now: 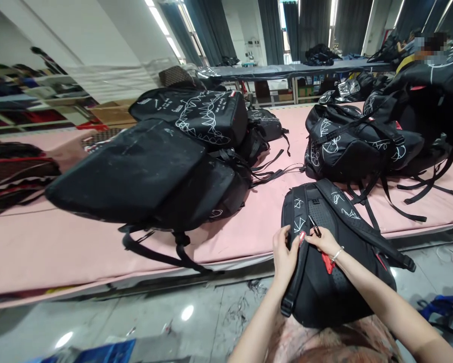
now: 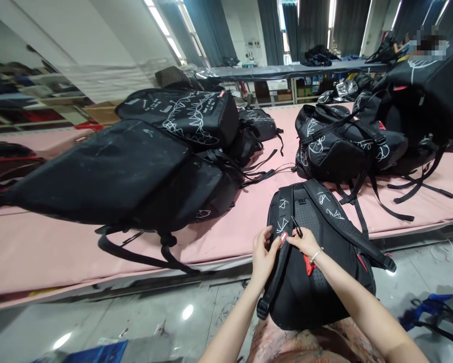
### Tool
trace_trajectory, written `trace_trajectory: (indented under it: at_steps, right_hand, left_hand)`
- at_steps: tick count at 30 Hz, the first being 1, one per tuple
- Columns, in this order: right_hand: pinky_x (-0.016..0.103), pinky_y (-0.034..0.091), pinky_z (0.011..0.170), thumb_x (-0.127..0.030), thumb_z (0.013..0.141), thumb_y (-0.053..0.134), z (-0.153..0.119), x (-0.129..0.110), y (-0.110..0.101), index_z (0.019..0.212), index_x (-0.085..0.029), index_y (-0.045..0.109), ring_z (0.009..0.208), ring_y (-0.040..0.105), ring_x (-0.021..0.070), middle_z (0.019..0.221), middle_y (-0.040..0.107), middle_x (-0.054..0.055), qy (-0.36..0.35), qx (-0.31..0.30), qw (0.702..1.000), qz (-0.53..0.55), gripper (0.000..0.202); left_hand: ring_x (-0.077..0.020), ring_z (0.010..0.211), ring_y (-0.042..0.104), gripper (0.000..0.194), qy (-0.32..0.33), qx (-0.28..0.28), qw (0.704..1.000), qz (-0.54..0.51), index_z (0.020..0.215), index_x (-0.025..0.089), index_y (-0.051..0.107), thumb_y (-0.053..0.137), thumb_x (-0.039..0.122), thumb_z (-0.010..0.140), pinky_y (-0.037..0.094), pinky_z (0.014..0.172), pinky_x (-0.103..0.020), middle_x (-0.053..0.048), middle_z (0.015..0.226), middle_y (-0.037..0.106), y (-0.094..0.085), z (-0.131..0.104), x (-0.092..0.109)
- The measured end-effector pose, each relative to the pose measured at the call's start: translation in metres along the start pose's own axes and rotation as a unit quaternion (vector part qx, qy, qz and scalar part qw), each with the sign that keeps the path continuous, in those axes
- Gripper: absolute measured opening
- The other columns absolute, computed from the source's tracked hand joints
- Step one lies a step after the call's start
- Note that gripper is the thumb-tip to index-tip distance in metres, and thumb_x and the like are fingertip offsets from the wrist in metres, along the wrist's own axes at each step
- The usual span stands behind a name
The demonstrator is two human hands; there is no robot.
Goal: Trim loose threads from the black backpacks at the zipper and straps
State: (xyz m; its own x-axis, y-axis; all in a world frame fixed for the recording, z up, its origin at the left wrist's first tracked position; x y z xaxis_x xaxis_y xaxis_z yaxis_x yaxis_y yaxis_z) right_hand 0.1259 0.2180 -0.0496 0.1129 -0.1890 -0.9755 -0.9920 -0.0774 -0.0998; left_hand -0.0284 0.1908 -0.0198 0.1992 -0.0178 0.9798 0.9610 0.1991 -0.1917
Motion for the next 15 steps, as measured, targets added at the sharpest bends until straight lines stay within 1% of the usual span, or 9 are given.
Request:
trace_trajectory:
  at_steps: [1,2,3,5,7,9,11,15]
  right_hand:
    - [0.019,0.030,0.039,-0.046,0.052,0.072,0.000,-0.002,0.001,0.061,-0.018,0.047,0.041,0.035,0.0074,0.046,0.039,-0.008,-0.011,0.002,1.000,-0.002,0.038]
    - [0.020,0.032,0.042,-0.044,0.052,0.072,0.000,-0.004,0.002,0.062,-0.018,0.048,0.043,0.037,0.0080,0.048,0.041,-0.008,-0.022,0.004,1.000,-0.006,0.037]
    - [0.021,0.034,0.044,-0.042,0.053,0.072,0.000,-0.006,0.003,0.062,-0.018,0.049,0.045,0.039,0.0086,0.049,0.042,-0.007,-0.033,0.007,0.999,-0.012,0.035]
    - [0.022,0.037,0.048,-0.041,0.057,0.070,0.000,-0.007,0.003,0.063,-0.018,0.050,0.048,0.042,0.0100,0.051,0.045,-0.006,-0.052,0.014,0.998,-0.031,0.031]
    - [0.023,0.040,0.052,-0.041,0.061,0.067,0.000,-0.007,0.003,0.065,-0.017,0.052,0.051,0.046,0.0114,0.054,0.049,-0.004,-0.068,0.020,0.996,-0.057,0.028]
    - [0.024,0.041,0.053,-0.041,0.066,0.063,0.000,-0.006,0.000,0.068,-0.017,0.053,0.052,0.049,0.0125,0.056,0.052,-0.003,-0.079,0.022,0.993,-0.090,0.026]
    - [0.024,0.041,0.053,-0.040,0.072,0.059,-0.001,-0.006,-0.006,0.074,-0.016,0.056,0.054,0.051,0.0138,0.058,0.054,-0.002,-0.089,0.025,0.987,-0.131,0.024]
    - [0.027,0.042,0.062,-0.033,0.086,0.043,-0.012,-0.015,-0.028,0.093,-0.018,0.055,0.070,0.058,0.0181,0.080,0.062,0.004,-0.116,0.062,0.963,-0.234,0.020]
  left_hand:
    - [-0.0229,0.110,0.046,0.028,0.048,-0.004,0.997,0.060,0.100,0.021,0.060,0.059,0.034,0.075,0.033,0.097,-0.039,-0.009,0.114,0.050,0.001,0.006,0.013]
    - [-0.0242,0.111,0.045,0.022,0.083,-0.016,0.991,0.108,0.092,0.020,0.063,0.058,0.033,0.076,0.033,0.097,-0.040,-0.009,0.111,0.051,0.005,0.011,0.023]
    - [-0.0255,0.111,0.045,0.017,0.098,-0.029,0.986,0.135,0.085,0.019,0.064,0.060,0.032,0.074,0.033,0.096,-0.041,-0.010,0.108,0.052,0.010,0.016,0.030]
    - [-0.0281,0.108,0.045,0.011,0.095,-0.040,0.983,0.152,0.074,0.018,0.065,0.066,0.027,0.067,0.033,0.095,-0.044,-0.010,0.106,0.053,0.020,0.025,0.035]
    - [-0.0291,0.107,0.045,0.005,0.081,-0.039,0.986,0.140,0.064,0.018,0.063,0.068,0.021,0.063,0.033,0.095,-0.046,-0.010,0.105,0.055,0.028,0.030,0.033]
    - [-0.0275,0.105,0.047,0.007,0.071,-0.037,0.990,0.120,0.059,0.018,0.061,0.064,0.017,0.065,0.033,0.094,-0.045,-0.009,0.104,0.057,0.034,0.033,0.026]
    - [-0.0247,0.100,0.051,0.009,0.059,-0.037,0.993,0.097,0.059,0.017,0.061,0.061,0.019,0.068,0.036,0.092,-0.043,-0.009,0.102,0.058,0.037,0.036,0.017]
    - [-0.0230,0.098,0.056,0.016,0.029,-0.047,0.997,0.049,0.056,0.016,0.061,0.058,0.023,0.070,0.040,0.088,-0.039,-0.010,0.101,0.061,0.036,0.041,-0.003]
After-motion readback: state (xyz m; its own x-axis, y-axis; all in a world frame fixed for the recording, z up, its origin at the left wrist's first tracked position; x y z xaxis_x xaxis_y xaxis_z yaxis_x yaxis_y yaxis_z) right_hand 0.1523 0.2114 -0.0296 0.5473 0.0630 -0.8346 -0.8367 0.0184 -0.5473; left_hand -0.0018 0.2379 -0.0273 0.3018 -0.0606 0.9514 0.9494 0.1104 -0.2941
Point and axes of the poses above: each hand's wrist, its own z-axis towards the middle knuckle, its own y-axis out of the palm, x = y × z, the point moved 8 cm from there along z, towards the middle knuckle
